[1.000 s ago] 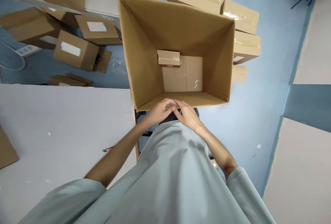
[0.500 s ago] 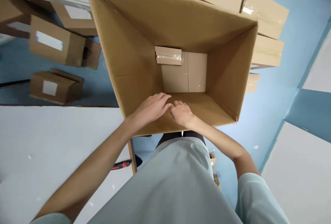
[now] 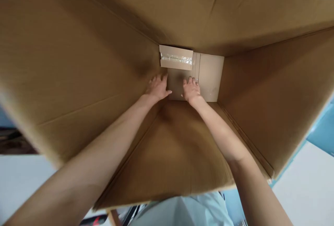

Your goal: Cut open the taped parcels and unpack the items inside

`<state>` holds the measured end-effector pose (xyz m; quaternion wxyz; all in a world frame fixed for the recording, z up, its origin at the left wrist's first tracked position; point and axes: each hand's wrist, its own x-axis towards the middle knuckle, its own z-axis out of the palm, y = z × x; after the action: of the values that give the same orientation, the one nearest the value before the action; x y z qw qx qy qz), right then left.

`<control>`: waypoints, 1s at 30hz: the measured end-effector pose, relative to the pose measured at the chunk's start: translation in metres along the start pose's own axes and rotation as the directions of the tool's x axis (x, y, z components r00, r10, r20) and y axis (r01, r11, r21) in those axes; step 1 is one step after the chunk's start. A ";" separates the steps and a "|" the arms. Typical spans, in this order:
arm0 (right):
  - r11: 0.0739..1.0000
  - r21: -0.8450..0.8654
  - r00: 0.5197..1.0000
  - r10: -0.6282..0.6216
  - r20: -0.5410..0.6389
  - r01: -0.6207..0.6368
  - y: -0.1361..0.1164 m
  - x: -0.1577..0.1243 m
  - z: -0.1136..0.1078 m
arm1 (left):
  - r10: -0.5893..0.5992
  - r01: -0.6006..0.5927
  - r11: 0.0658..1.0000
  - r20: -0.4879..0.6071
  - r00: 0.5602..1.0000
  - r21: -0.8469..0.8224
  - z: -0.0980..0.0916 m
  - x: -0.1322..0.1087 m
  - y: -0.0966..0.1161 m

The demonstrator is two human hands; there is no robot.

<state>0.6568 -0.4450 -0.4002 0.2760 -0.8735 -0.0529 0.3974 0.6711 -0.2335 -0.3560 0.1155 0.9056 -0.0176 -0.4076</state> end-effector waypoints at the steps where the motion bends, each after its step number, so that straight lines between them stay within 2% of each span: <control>1: 1.000 -0.012 0.999 -0.019 -0.027 0.019 0.009 0.023 0.002 | 0.018 -0.018 1.000 -0.016 1.000 0.004 -0.004 0.020 -0.004; 3: 0.999 -0.020 0.997 -0.043 -0.068 0.042 0.024 0.059 -0.001 | 0.019 -0.018 1.000 -0.043 0.999 0.016 -0.013 0.050 -0.006; 5: 0.997 -0.039 0.993 -0.063 -0.095 0.060 0.032 0.077 -0.012 | 0.050 -0.049 0.999 -0.094 0.994 0.015 -0.024 0.064 -0.001; 7: 0.992 -0.090 0.990 -0.098 -0.100 0.089 0.031 0.083 -0.026 | 0.125 -0.119 0.992 -0.147 0.981 0.044 -0.032 0.067 0.005; 9: 0.982 -0.153 0.989 -0.123 -0.086 0.109 0.025 0.089 -0.034 | 0.154 -0.137 0.984 -0.157 0.976 0.113 -0.036 0.068 0.009; 12: 0.971 -0.212 0.990 -0.126 -0.064 0.110 0.009 0.106 -0.035 | 0.067 -0.042 0.981 -0.130 0.989 0.190 -0.033 0.077 0.003; 14: 0.964 -0.232 0.989 -0.140 -0.037 0.128 -0.001 0.118 -0.032 | 0.003 0.019 0.987 -0.138 0.990 0.160 -0.027 0.089 -0.006; 18: 0.937 -0.296 0.983 -0.170 0.077 0.185 -0.013 0.131 -0.034 | -0.072 0.063 0.996 -0.150 0.986 -0.063 -0.008 0.116 -0.022; 21: 0.895 -0.381 0.970 -0.182 0.161 0.231 -0.015 0.134 -0.035 | -0.022 0.012 0.996 -0.120 0.993 -0.085 0.005 0.125 -0.032; 23: 0.902 -0.371 0.973 -0.182 0.142 0.222 -0.014 0.137 -0.034 | 0.060 -0.062 0.998 -0.096 0.994 -0.014 0.013 0.127 -0.038; 25: 0.923 -0.337 0.983 -0.171 0.069 0.185 -0.013 0.142 -0.032 | 0.105 -0.103 0.994 -0.083 0.991 0.030 0.022 0.125 -0.042; 27: 0.917 -0.360 0.984 -0.177 0.019 0.172 -0.012 0.149 -0.032 | 0.100 -0.099 0.995 -0.093 0.991 0.012 0.034 0.122 -0.044; 30: 0.862 -0.465 0.977 -0.211 0.032 0.202 -0.008 0.157 -0.031 | 0.074 -0.089 0.992 -0.159 0.984 -0.090 0.060 0.116 -0.041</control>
<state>0.7870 -0.4030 -0.4843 0.0997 -0.9073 -0.2371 0.3325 0.7013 -0.2194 -0.4885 0.1767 0.9265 -0.0260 -0.3311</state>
